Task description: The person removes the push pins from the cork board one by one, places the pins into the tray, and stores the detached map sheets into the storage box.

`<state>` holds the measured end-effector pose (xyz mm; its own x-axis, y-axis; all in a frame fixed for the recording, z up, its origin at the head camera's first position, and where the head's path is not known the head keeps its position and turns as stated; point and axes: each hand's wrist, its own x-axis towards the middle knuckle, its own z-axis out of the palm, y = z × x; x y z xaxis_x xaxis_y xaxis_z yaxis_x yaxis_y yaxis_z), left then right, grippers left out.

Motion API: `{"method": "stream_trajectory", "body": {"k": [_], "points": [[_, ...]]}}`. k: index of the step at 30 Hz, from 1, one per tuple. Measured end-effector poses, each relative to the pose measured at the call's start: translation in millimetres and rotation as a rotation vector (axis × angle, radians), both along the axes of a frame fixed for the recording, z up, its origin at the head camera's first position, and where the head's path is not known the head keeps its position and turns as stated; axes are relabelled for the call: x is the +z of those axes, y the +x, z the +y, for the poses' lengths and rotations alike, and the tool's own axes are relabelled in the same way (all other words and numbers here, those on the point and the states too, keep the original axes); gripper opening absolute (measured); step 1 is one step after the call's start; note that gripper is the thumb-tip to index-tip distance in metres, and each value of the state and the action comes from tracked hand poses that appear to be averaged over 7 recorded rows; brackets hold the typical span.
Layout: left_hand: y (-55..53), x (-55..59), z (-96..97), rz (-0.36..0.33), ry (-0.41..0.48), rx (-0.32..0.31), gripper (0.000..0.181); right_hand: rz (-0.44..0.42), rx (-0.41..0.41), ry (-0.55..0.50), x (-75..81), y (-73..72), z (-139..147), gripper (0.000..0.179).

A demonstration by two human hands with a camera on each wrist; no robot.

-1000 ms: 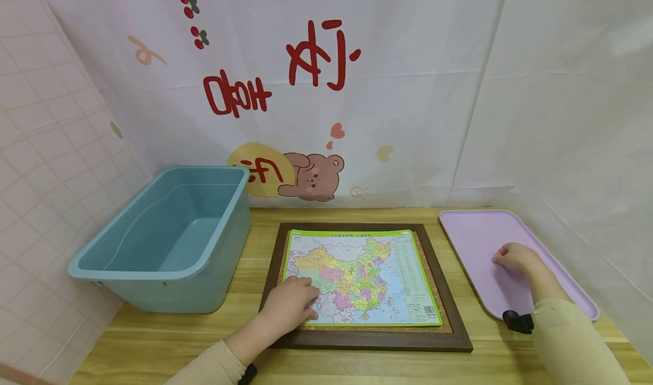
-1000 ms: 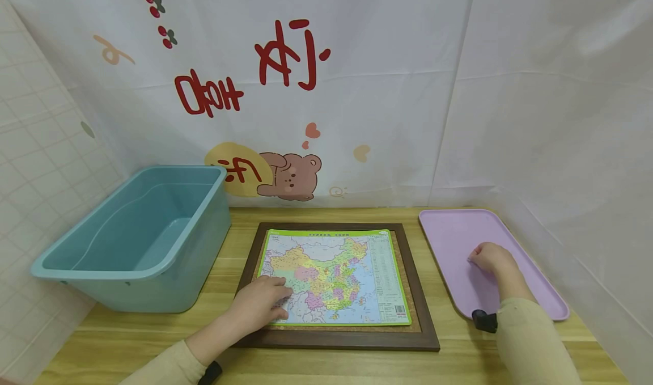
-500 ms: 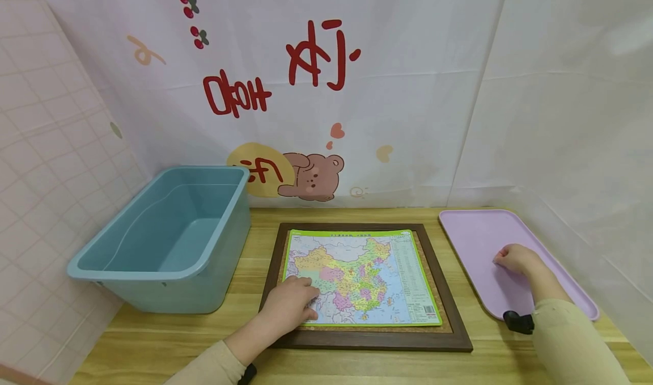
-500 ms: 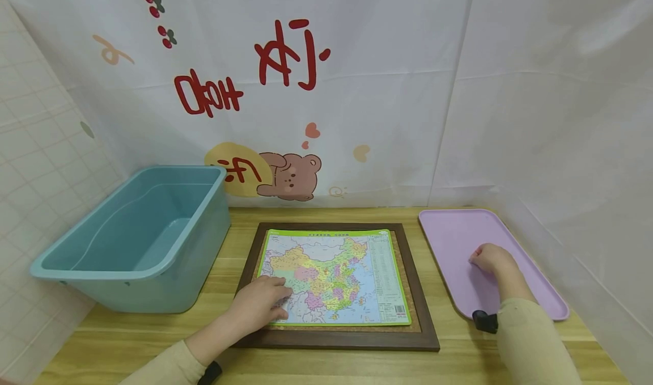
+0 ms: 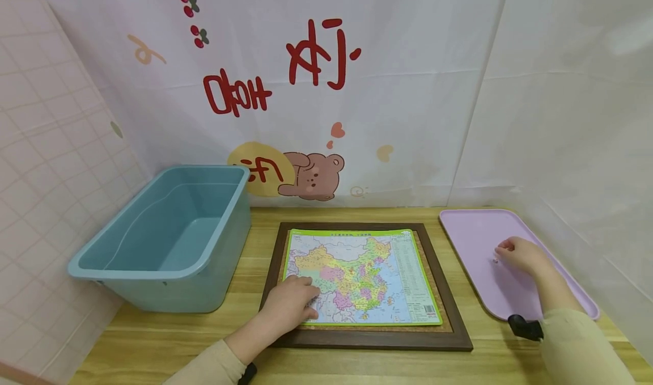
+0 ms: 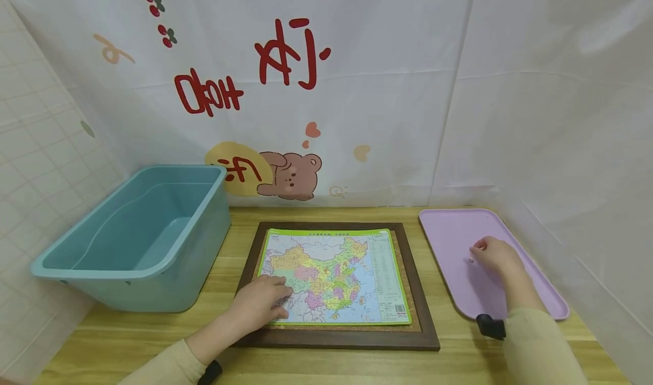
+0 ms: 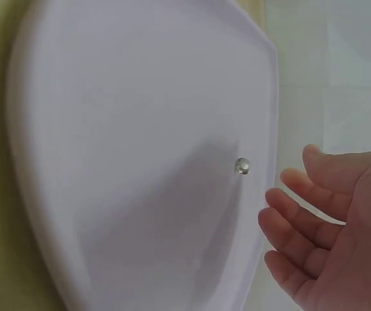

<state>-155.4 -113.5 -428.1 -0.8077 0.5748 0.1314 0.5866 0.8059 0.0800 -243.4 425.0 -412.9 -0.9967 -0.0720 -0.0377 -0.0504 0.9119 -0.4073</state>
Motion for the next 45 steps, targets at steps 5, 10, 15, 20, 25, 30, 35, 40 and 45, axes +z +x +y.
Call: {"method": "stream_trajectory", "body": {"k": [5,10,15,20,25,30,35,40,45], "points": [[0.0,0.1,-0.1,0.008,-0.004,-0.001,0.033,0.080,0.022,-0.033,2.1,6.3,-9,0.037],[0.7,1.3,0.2,0.006,-0.011,-0.002,0.035,0.137,0.048,-0.052,5.8,12.1,-20,0.037],[0.3,1.0,0.4,-0.003,-0.012,-0.002,0.034,0.154,0.050,-0.056,10.1,16.7,-30,0.040],[-1.4,0.8,0.2,-0.011,0.006,-0.007,0.031,0.164,0.058,-0.082,12.4,21.0,-40,0.041],[-2.2,1.7,-0.1,-0.018,0.013,-0.007,0.029,0.194,0.073,-0.103,12.2,24.8,-50,0.043],[-1.9,2.8,-0.2,-0.024,0.018,-0.006,0.028,0.214,0.086,-0.118,12.9,27.5,-58,0.046],[-2.0,2.7,-0.2,-0.020,0.024,-0.013,0.031,0.222,0.093,-0.121,16.3,32.0,-66,0.048],[-3.1,1.5,-1.2,-0.018,0.025,-0.015,0.032,0.225,0.099,-0.131,18.4,36.1,-74,0.050],[-4.9,-1.0,-5.7,-0.039,0.070,-0.025,0.034,0.233,0.109,-0.148,18.2,39.6,-80,0.052]]}}
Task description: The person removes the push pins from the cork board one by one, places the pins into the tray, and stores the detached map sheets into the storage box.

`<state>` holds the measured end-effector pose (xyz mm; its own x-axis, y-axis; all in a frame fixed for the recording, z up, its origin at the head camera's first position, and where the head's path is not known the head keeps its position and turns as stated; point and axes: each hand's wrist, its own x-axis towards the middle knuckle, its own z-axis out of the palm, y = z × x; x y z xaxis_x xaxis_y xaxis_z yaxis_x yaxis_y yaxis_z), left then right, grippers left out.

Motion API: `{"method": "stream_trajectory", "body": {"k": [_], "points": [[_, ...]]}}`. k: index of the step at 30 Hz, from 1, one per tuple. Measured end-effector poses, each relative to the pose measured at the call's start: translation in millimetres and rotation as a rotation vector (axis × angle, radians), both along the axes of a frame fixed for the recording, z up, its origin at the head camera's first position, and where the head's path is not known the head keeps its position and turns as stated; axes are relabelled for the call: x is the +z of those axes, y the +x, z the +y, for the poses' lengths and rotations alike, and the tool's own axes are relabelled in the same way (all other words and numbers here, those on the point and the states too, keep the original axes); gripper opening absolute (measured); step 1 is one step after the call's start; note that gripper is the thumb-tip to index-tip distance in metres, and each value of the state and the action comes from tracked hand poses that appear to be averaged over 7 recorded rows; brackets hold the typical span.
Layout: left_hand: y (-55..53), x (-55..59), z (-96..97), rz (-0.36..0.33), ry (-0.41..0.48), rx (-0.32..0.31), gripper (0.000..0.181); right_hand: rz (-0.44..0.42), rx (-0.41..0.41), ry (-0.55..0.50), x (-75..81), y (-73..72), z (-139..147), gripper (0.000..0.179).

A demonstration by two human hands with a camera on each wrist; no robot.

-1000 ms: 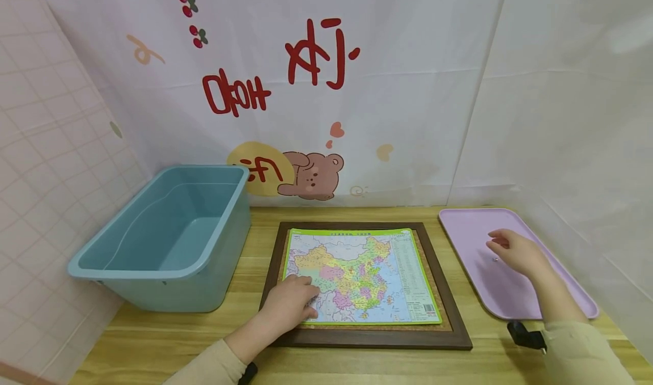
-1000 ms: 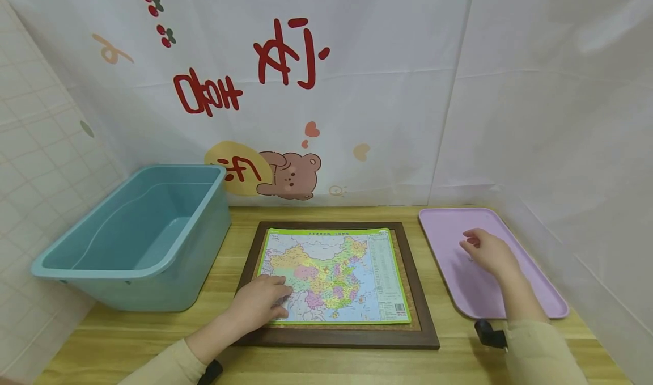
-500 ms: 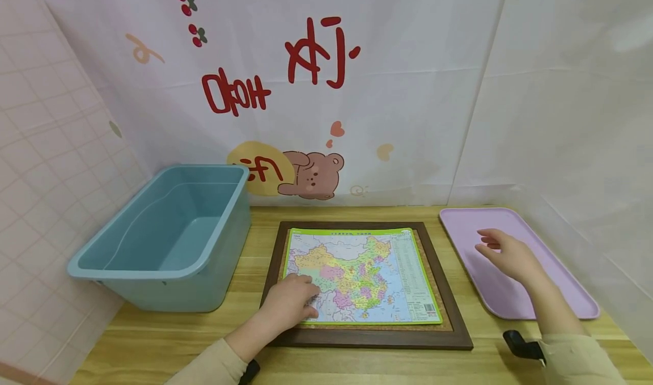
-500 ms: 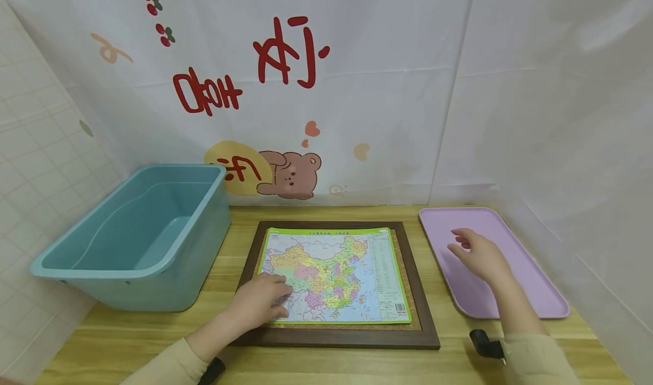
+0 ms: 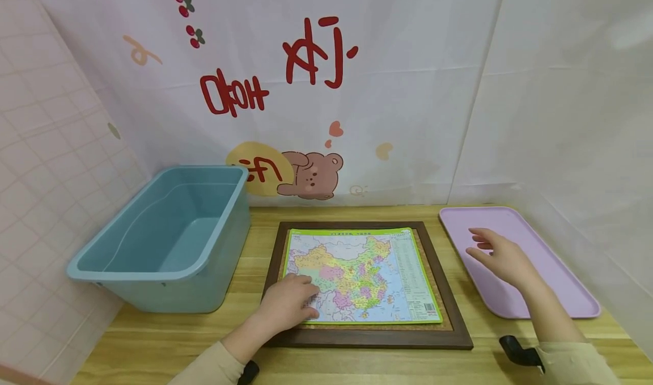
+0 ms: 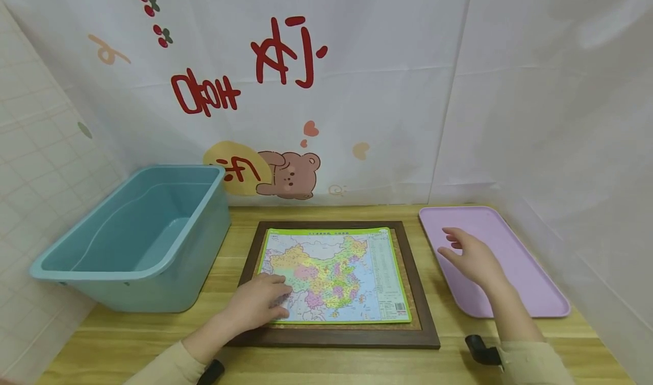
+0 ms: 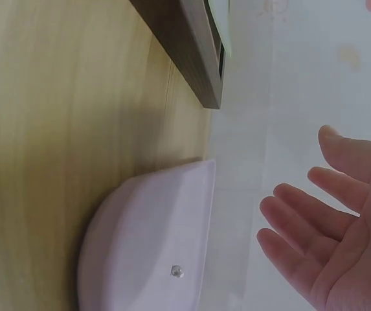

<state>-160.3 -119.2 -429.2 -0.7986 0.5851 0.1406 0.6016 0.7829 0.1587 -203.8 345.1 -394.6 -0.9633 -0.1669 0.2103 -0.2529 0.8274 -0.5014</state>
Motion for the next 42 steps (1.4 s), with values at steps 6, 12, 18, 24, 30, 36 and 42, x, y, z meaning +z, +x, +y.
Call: {"method": "stream_trajectory", "body": {"k": [6,12,18,24,30,36,42], "points": [[-2.8,0.4,-9.0,-0.011,0.119,0.000,0.035,0.005,0.015,-0.014,-2.9,2.0,-4,0.053],[-5.8,3.3,-15.1,-0.023,0.195,0.069,0.039,-0.008,0.031,-0.039,-4.1,1.3,-8,0.055],[-9.5,5.0,-19.1,-0.070,0.264,0.166,0.040,-0.045,0.050,-0.062,-5.2,2.5,-16,0.057],[-12.3,8.9,-23.1,-0.118,0.345,0.249,0.044,-0.065,0.072,-0.070,-10.9,0.9,-18,0.058],[-15.2,10.2,-26.4,-0.147,0.387,0.313,0.047,-0.107,0.087,-0.076,-18.7,-0.7,-20,0.060],[-19.4,11.7,-28.6,-0.167,0.451,0.350,0.051,-0.175,0.089,-0.095,-23.2,-1.7,-23,0.061],[-24.9,14.6,-30.1,-0.209,0.509,0.384,0.051,-0.254,0.105,-0.125,-23.7,-1.5,-27,0.065]]}}
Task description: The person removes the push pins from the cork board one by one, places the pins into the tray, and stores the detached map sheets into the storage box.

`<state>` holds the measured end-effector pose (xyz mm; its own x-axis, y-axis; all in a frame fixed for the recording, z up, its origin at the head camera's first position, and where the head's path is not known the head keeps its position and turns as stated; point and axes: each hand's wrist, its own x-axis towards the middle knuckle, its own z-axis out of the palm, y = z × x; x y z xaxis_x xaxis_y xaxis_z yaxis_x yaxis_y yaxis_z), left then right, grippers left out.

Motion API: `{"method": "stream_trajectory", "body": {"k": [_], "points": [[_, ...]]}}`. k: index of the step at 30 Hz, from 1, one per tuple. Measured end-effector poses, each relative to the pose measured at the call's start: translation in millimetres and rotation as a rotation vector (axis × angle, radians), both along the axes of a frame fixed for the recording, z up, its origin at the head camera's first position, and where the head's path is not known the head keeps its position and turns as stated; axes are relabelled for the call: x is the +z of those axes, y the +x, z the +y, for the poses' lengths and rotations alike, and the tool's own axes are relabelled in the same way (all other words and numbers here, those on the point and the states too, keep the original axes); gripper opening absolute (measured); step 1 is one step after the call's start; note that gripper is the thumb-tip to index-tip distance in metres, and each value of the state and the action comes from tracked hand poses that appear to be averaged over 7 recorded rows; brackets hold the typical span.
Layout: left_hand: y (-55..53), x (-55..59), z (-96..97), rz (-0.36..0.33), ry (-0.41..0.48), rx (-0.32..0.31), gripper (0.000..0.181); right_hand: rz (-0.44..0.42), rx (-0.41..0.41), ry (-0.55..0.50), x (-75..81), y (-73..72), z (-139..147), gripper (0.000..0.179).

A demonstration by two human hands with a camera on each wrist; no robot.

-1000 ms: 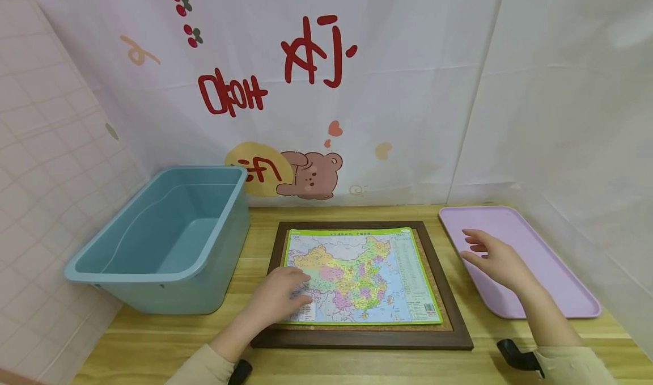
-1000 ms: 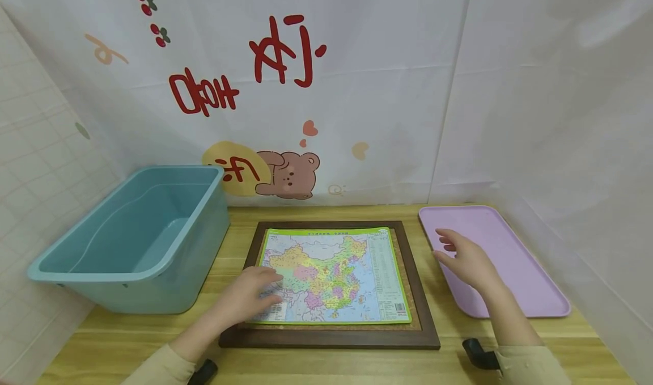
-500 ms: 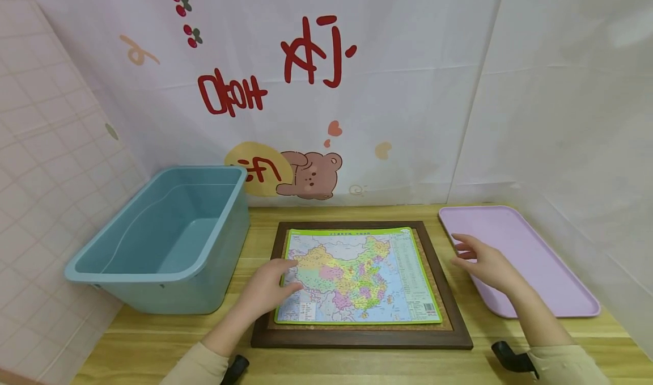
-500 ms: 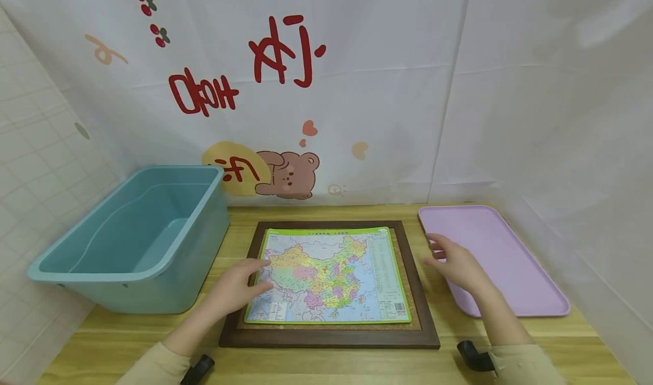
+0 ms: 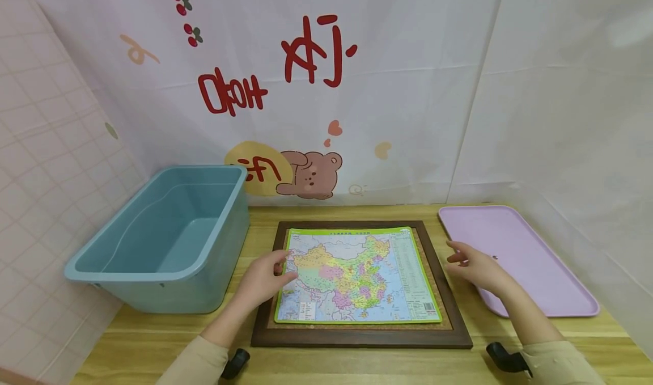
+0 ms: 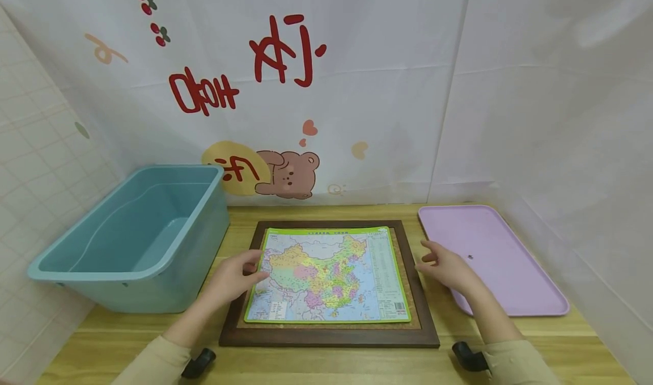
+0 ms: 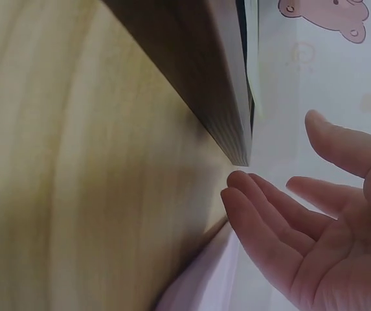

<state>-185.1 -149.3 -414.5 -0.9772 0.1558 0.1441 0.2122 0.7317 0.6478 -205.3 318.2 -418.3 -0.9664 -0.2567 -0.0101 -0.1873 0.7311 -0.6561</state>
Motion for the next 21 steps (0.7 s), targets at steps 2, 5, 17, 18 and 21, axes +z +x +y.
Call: {"method": "stream_trajectory", "body": {"k": [2,5,17,18,21], "points": [[-0.8,0.9,-0.5,-0.011,0.011,0.006,0.050,-0.033,0.004,-0.018,-0.4,-0.3,-1,0.068],[-1.1,1.1,-1.8,-0.027,0.022,0.013,0.050,-0.090,0.001,-0.066,-3.1,-0.9,-1,0.071],[-7.8,-1.6,-4.1,-0.065,0.044,0.047,0.049,-0.237,-0.036,-0.164,-9.6,-3.6,-3,0.075],[-8.3,-2.0,-4.1,-0.067,0.046,0.049,0.049,-0.243,-0.043,-0.167,-9.7,-3.9,-4,0.076],[-9.9,-2.7,-4.0,-0.076,0.057,0.054,0.050,-0.257,-0.053,-0.164,-10.2,-5.0,-5,0.077]]}}
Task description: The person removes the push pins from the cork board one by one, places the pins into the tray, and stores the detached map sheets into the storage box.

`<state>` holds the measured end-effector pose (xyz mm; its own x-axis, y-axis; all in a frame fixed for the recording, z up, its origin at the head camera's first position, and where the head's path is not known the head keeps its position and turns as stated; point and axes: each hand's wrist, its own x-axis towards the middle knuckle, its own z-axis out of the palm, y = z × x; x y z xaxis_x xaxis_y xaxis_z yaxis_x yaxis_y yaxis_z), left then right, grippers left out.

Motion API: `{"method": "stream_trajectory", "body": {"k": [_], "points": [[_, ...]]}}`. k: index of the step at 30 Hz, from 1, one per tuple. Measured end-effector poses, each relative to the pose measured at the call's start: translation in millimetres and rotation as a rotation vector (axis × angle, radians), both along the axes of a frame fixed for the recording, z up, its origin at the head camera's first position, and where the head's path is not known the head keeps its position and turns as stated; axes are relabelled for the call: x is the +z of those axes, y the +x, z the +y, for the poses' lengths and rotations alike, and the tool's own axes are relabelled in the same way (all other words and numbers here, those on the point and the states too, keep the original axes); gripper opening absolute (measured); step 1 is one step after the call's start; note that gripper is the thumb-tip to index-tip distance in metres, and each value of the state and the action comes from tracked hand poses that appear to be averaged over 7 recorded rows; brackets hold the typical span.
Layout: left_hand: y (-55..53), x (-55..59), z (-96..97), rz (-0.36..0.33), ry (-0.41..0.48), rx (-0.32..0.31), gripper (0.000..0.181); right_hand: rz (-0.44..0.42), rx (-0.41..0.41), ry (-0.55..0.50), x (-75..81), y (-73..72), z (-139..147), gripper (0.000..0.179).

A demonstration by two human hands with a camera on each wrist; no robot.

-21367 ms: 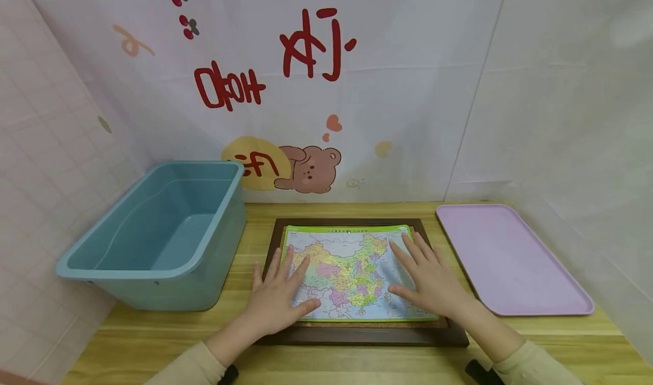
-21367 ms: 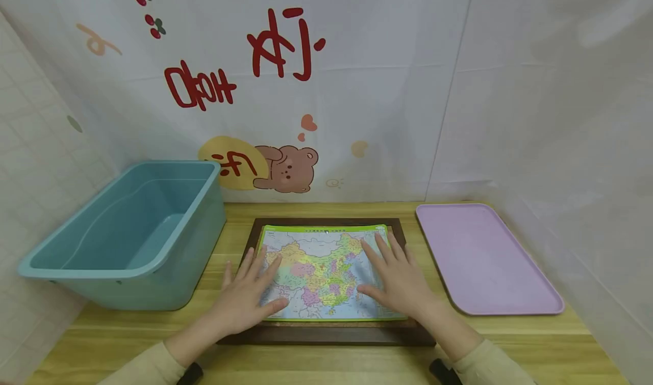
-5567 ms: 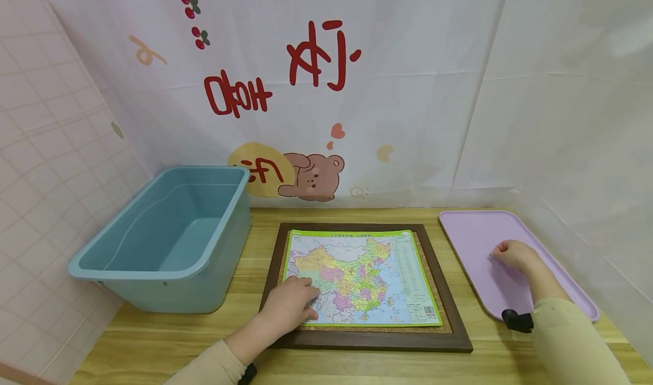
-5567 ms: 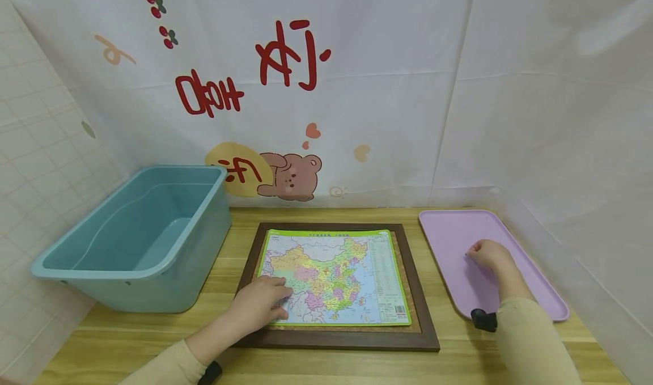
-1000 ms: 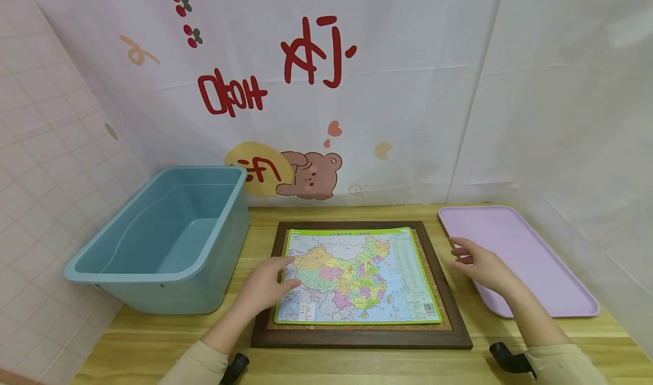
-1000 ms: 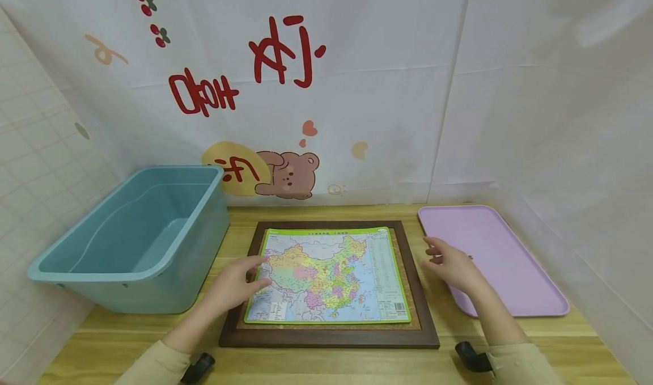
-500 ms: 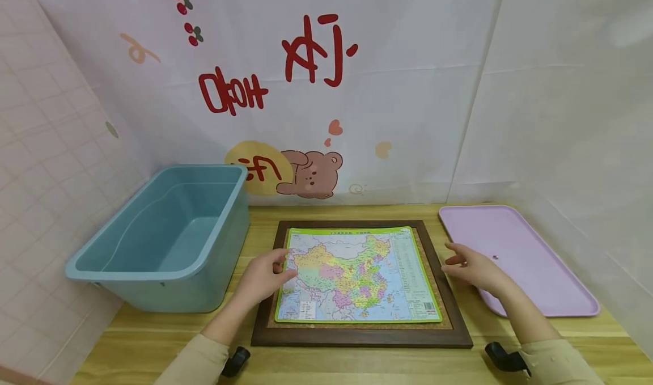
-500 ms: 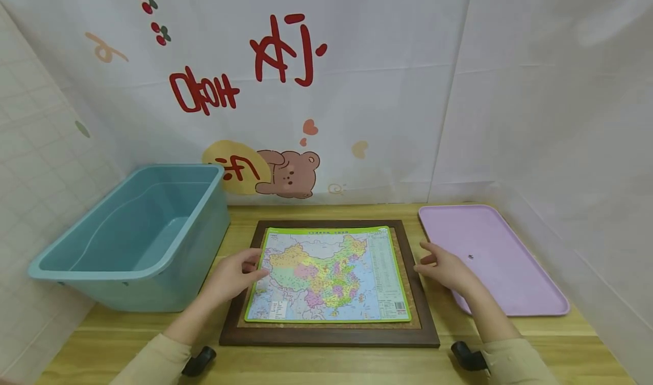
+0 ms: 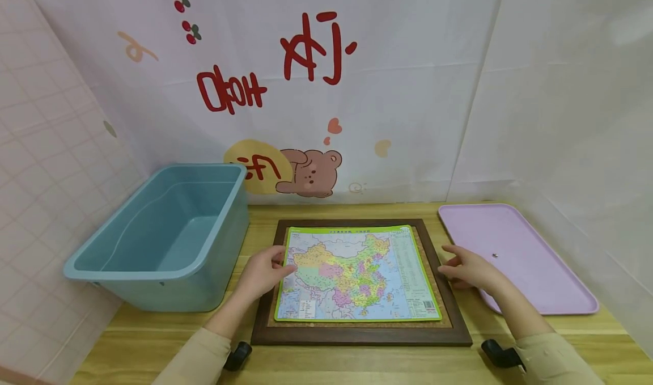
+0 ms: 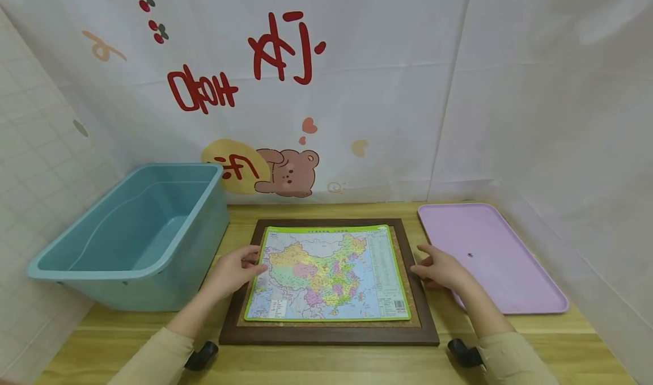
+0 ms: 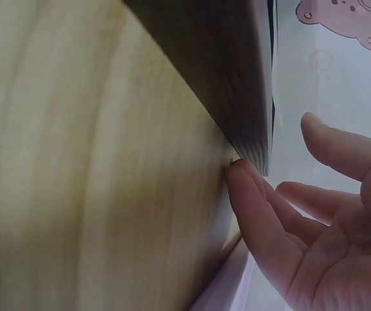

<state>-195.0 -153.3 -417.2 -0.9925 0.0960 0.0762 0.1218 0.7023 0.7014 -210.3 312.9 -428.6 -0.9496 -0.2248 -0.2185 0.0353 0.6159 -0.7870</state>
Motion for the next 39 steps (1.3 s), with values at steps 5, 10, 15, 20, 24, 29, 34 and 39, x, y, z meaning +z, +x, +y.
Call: {"method": "stream_trajectory", "body": {"k": [5,10,15,20,24,29,34,39], "points": [[-3.2,0.5,-0.3,-0.012,0.029,0.004,0.051,-0.012,-0.001,0.013,-1.0,-2.3,-3,0.076],[-6.0,2.3,-0.1,-0.040,0.066,0.023,0.049,-0.025,-0.007,0.034,-2.9,-4.9,-6,0.075],[-10.2,2.3,-0.5,-0.092,0.119,0.040,0.049,-0.024,-0.006,0.076,-3.4,-5.8,-9,0.076],[-17.0,2.1,-2.2,-0.148,0.170,0.061,0.052,-0.019,-0.013,0.103,-3.7,-6.1,-11,0.077],[-22.5,3.0,-3.7,-0.193,0.188,0.078,0.056,-0.014,-0.013,0.124,-4.1,-6.8,-13,0.076],[-27.3,4.0,-3.6,-0.240,0.213,0.078,0.057,-0.011,-0.012,0.144,-3.2,-6.7,-15,0.075],[-30.4,3.3,-2.2,-0.264,0.218,0.086,0.058,-0.010,-0.011,0.155,-2.1,-6.5,-16,0.074],[-32.5,2.1,-0.8,-0.273,0.193,0.106,0.058,-0.013,-0.010,0.156,-1.5,-6.0,-17,0.074]]}}
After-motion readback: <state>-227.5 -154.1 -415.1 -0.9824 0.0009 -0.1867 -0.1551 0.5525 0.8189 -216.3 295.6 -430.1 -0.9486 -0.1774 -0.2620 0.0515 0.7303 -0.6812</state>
